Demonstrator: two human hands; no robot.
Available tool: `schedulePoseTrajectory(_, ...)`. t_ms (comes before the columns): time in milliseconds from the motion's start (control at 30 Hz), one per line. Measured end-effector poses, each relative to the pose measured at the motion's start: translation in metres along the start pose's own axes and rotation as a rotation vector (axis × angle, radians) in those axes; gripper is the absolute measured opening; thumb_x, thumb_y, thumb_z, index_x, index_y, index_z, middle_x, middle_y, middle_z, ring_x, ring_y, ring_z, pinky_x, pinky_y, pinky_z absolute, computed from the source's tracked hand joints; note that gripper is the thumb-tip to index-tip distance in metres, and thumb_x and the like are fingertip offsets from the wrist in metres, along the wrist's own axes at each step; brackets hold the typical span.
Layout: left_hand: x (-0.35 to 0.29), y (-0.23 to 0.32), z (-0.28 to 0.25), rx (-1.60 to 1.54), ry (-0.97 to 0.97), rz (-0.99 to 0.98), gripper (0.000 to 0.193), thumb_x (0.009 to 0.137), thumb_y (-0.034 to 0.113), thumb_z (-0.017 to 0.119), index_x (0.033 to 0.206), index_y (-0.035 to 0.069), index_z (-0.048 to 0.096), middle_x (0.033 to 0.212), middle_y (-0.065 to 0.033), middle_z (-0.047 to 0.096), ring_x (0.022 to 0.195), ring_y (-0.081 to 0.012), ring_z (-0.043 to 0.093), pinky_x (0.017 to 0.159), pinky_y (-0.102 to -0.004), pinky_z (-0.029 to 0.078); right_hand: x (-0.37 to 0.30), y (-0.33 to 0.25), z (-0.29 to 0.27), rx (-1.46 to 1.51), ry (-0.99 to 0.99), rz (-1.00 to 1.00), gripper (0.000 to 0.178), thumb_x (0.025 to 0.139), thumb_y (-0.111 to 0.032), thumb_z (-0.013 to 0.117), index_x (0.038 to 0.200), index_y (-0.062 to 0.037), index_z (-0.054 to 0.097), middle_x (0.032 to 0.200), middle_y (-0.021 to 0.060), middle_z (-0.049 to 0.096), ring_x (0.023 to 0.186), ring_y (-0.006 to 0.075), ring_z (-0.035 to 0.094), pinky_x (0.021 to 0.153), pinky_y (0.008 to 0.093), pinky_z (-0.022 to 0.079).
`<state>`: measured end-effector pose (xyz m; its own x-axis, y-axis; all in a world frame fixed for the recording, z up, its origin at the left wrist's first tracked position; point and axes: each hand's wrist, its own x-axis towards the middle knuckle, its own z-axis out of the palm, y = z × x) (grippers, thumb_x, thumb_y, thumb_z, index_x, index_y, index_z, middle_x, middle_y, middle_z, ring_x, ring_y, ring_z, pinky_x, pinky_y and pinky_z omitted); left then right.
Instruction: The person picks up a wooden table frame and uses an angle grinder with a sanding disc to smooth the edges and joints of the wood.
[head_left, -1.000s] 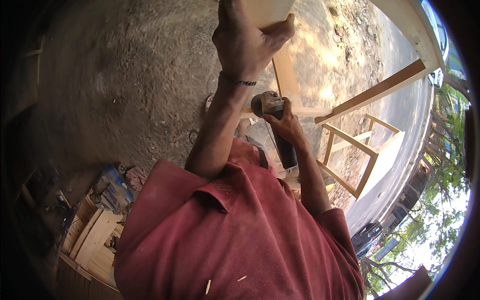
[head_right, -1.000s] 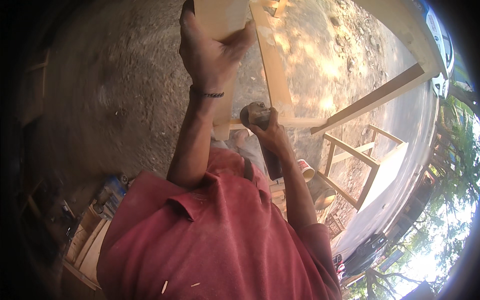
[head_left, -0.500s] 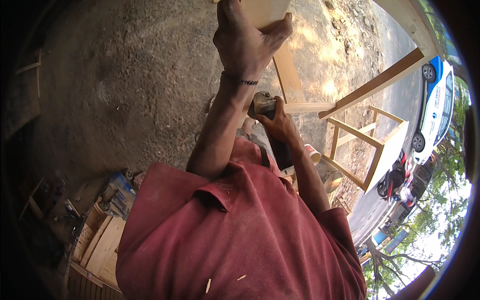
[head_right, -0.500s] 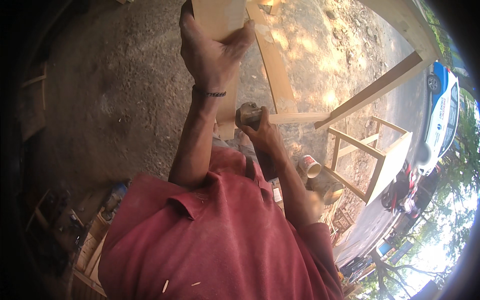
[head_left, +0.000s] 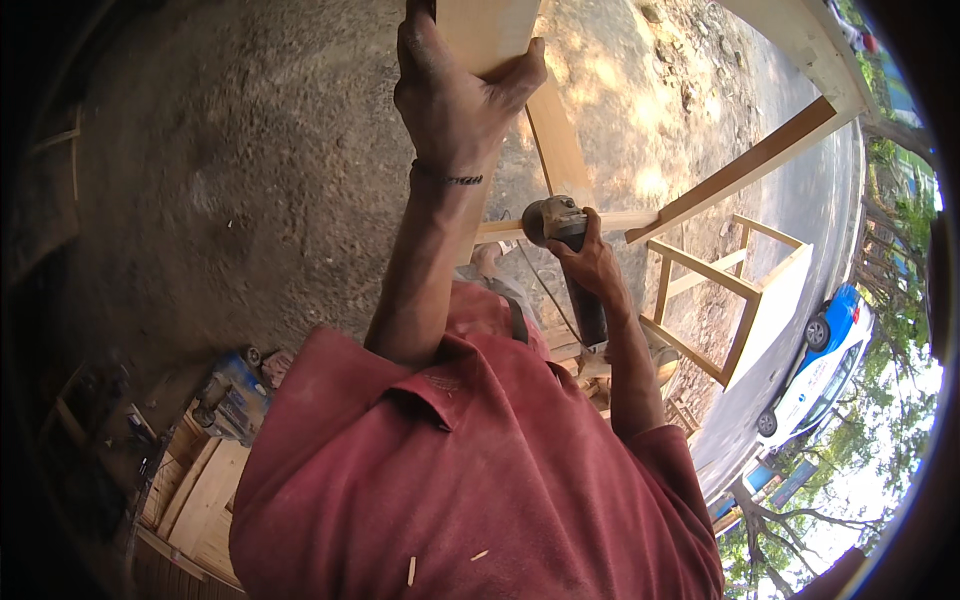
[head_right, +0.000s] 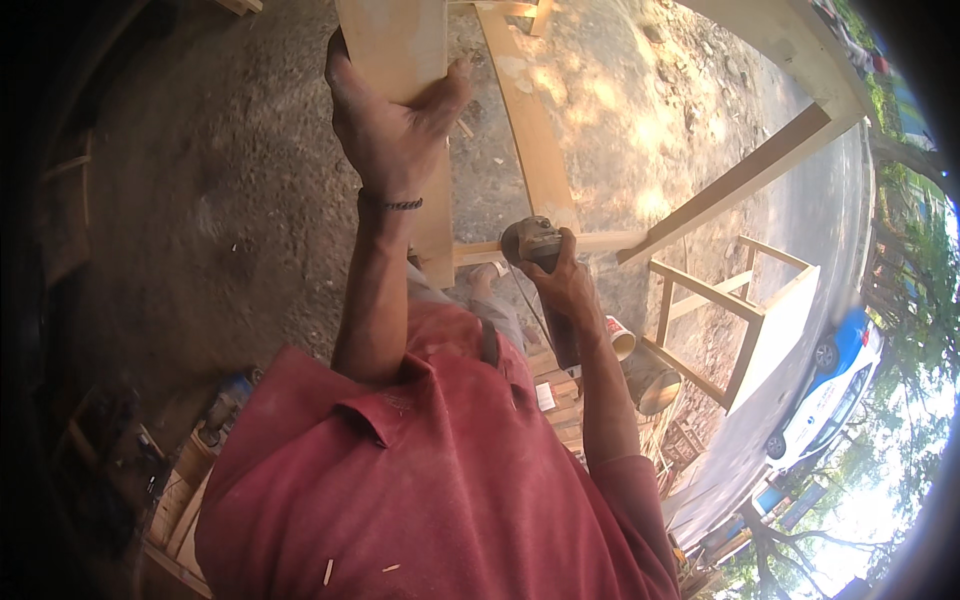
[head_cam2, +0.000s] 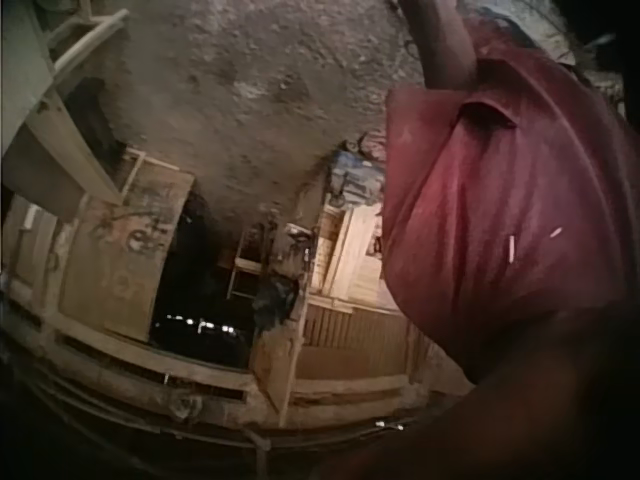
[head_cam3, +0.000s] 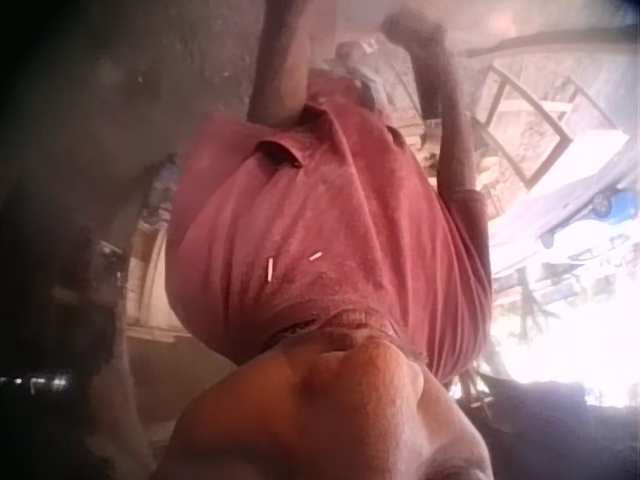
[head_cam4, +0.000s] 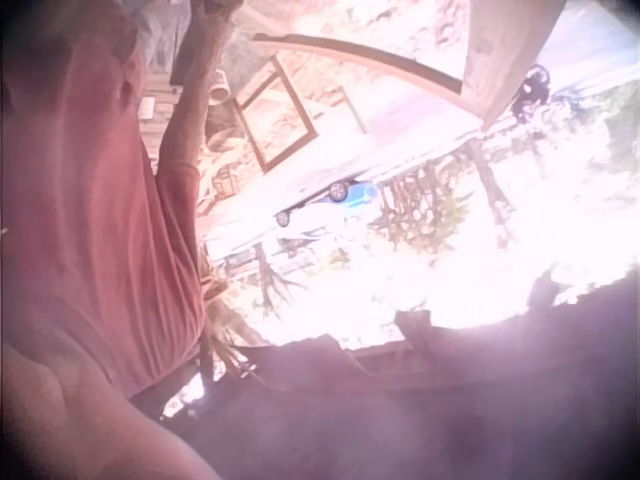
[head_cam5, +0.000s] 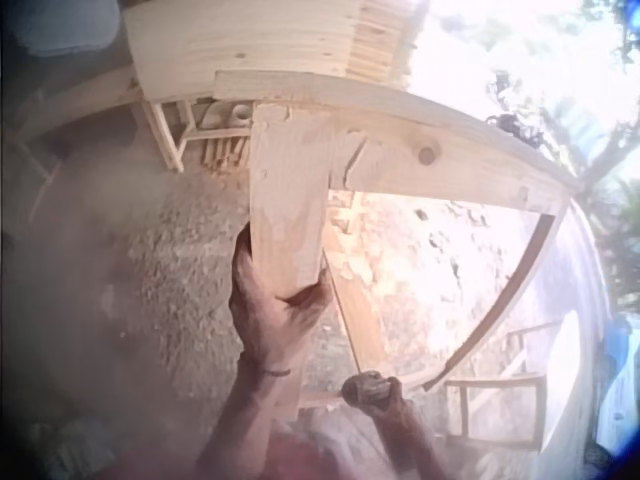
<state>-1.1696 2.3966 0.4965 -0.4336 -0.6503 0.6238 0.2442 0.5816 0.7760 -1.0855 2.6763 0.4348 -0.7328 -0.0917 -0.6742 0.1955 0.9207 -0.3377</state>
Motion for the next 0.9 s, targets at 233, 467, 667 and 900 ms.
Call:
schedulePoseTrajectory(233, -0.005, 0.001, 0.000, 0.007, -0.019, 0.017, 0.090, 0.072, 0.031, 0.089, 0.141, -0.001, 0.042, 0.127, -0.0227, 0.062, 0.111, -0.0328, 0.067, 0.091, -0.0426, 0.056, 0.032, 0.056, -0.035, -0.031, 0.059, -0.052, 0.091, 0.083, -0.044, 0.074, 0.149, -0.0072, 0.023, 0.120, 0.0392, 0.060, 0.113, 0.0545, 0.060, 0.093, 0.0545, 0.051)
schedulePoseTrajectory(467, -0.019, -0.010, -0.005, 0.122, 0.041, 0.115, 0.091, 0.074, 0.038, 0.087, 0.141, -0.002, 0.041, 0.128, -0.0241, 0.061, 0.114, -0.0339, 0.064, 0.094, -0.0443, 0.055, 0.062, 0.087, -0.054, -0.064, 0.020, -0.070, 0.093, 0.083, -0.046, 0.073, 0.151, -0.0087, 0.023, 0.121, 0.0393, 0.060, 0.116, 0.0542, 0.058, 0.095, 0.0530, 0.050)
schedulePoseTrajectory(667, -0.017, -0.002, -0.013, 0.113, -0.056, -0.012, 0.094, 0.073, 0.039, 0.087, 0.142, -0.004, 0.039, 0.125, -0.0236, 0.062, 0.112, -0.0337, 0.065, 0.092, -0.0428, 0.055, 0.081, 0.094, -0.077, -0.079, -0.028, -0.052, 0.091, 0.083, -0.047, 0.073, 0.150, -0.0089, 0.023, 0.120, 0.0390, 0.060, 0.116, 0.0534, 0.059, 0.095, 0.0530, 0.049)
schedulePoseTrajectory(900, -0.011, -0.006, -0.009, 0.125, -0.024, 0.024, 0.085, 0.075, 0.034, 0.086, 0.138, -0.003, 0.043, 0.120, -0.0212, 0.064, 0.105, -0.0306, 0.068, 0.087, -0.0395, 0.057, 0.087, 0.086, -0.076, -0.130, -0.244, -0.291, 0.090, 0.083, -0.043, 0.074, 0.149, -0.0101, 0.023, 0.120, 0.0368, 0.062, 0.115, 0.0525, 0.060, 0.095, 0.0531, 0.050)
